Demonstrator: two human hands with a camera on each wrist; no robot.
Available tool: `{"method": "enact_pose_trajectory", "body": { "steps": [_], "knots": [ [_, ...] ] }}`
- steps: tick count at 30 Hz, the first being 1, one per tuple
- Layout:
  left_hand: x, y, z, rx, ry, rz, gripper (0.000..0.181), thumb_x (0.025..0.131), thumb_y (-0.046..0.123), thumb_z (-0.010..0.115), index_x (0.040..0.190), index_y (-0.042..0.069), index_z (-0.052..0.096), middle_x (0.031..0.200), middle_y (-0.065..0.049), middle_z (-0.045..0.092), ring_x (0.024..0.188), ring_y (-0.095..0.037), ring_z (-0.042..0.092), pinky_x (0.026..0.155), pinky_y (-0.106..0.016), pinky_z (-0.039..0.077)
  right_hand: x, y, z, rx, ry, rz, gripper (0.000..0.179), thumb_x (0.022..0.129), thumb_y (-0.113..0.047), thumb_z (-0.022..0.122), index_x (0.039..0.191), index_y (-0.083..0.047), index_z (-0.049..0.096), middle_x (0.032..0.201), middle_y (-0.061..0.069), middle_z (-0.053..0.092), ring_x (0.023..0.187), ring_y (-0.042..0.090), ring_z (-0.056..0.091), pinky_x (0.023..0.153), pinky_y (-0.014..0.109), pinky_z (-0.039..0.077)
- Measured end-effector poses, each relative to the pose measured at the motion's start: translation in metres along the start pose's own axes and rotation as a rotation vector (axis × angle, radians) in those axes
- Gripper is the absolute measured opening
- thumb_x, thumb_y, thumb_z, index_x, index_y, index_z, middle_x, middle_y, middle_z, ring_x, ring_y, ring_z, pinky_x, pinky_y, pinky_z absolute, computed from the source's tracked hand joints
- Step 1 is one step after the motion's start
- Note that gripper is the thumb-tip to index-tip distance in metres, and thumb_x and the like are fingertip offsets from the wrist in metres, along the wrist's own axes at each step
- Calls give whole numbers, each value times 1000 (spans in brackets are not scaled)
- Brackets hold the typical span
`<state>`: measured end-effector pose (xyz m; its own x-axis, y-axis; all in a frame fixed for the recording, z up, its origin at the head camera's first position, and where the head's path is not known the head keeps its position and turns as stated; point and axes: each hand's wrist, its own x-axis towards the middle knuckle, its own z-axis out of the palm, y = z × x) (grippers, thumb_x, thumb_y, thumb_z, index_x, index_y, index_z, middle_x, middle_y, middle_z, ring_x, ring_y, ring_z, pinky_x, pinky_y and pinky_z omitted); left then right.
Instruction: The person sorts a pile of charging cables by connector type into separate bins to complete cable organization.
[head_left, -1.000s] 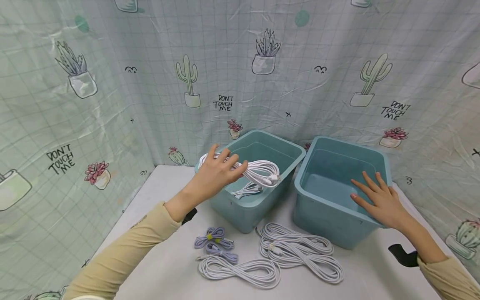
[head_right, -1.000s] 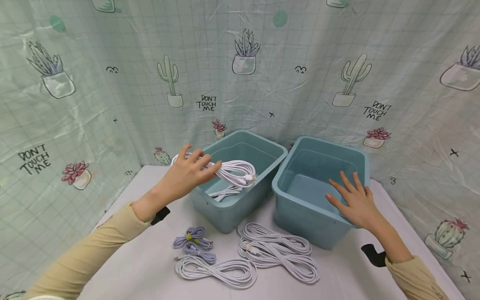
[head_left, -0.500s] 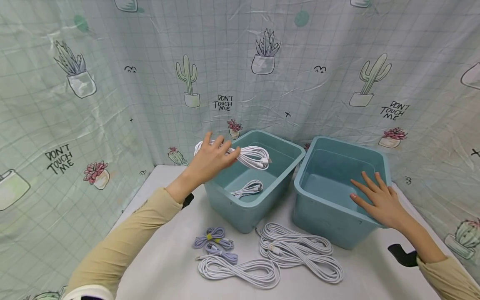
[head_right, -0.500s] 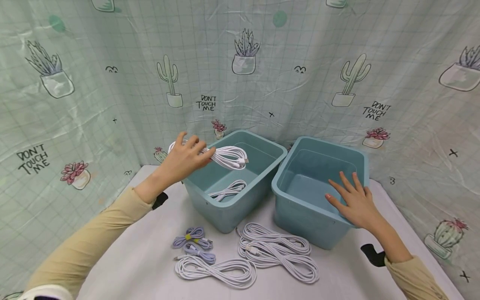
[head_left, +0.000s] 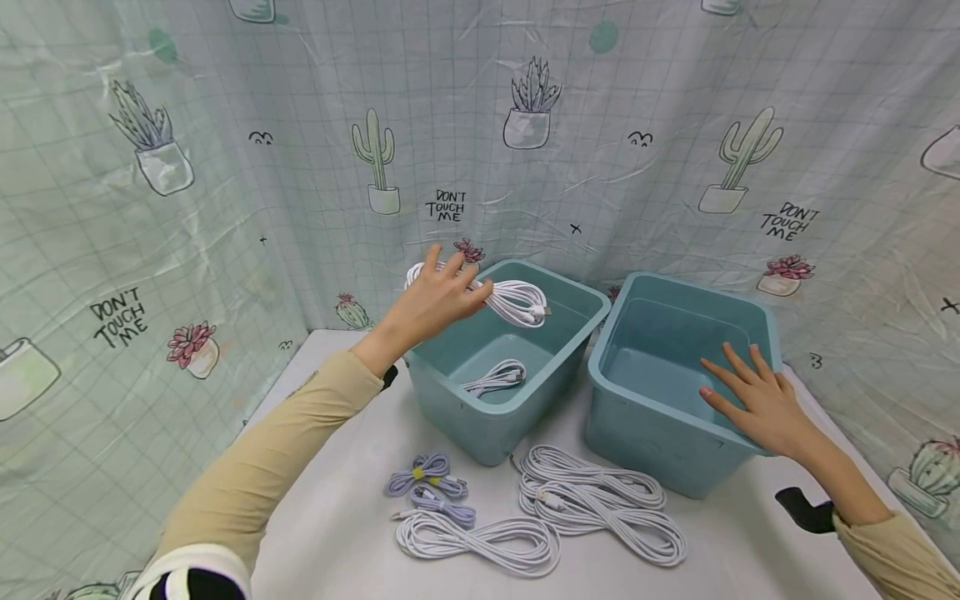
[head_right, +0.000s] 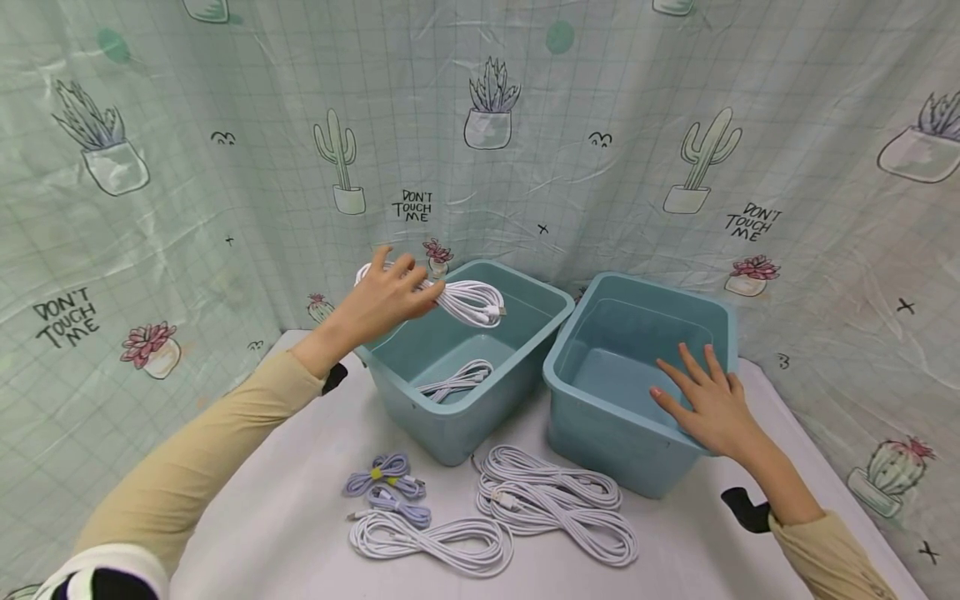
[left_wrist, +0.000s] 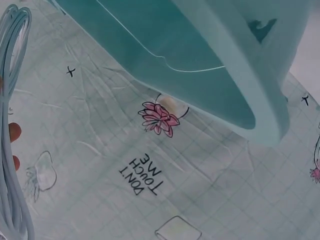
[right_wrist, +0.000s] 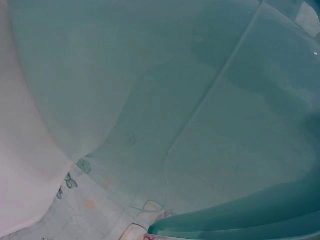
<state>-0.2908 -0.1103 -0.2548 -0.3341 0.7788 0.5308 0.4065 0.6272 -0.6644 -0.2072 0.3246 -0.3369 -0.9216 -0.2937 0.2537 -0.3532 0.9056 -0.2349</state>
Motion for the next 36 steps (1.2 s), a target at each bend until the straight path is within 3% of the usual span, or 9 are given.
{"method": "enact_pose_trajectory", "body": {
  "steps": [12,22,36],
  "knots": [
    [20,0,14,-18,-85,19,20,89,33,49,102,20,57,99,-7,61,99,-28,53,86,-52,39,0,1,1,-8,-6,3,58,91,-38,42,139,-9,28,147,23,7,134,41,-14,88,72,8],
    [27,0,25,-20,-126,28,18,90,32,48,99,19,57,94,-7,62,98,-28,53,88,-52,39,1,0,-1,-1,-12,7,58,91,-39,42,139,-7,30,147,24,7,133,42,-14,88,73,7],
    [35,9,34,-62,-250,46,20,89,34,49,99,20,58,99,-6,62,103,-29,50,92,-54,37,2,0,0,-7,-15,6,58,91,-39,41,139,-8,28,147,24,7,133,43,-13,87,73,7]
  ]
}}
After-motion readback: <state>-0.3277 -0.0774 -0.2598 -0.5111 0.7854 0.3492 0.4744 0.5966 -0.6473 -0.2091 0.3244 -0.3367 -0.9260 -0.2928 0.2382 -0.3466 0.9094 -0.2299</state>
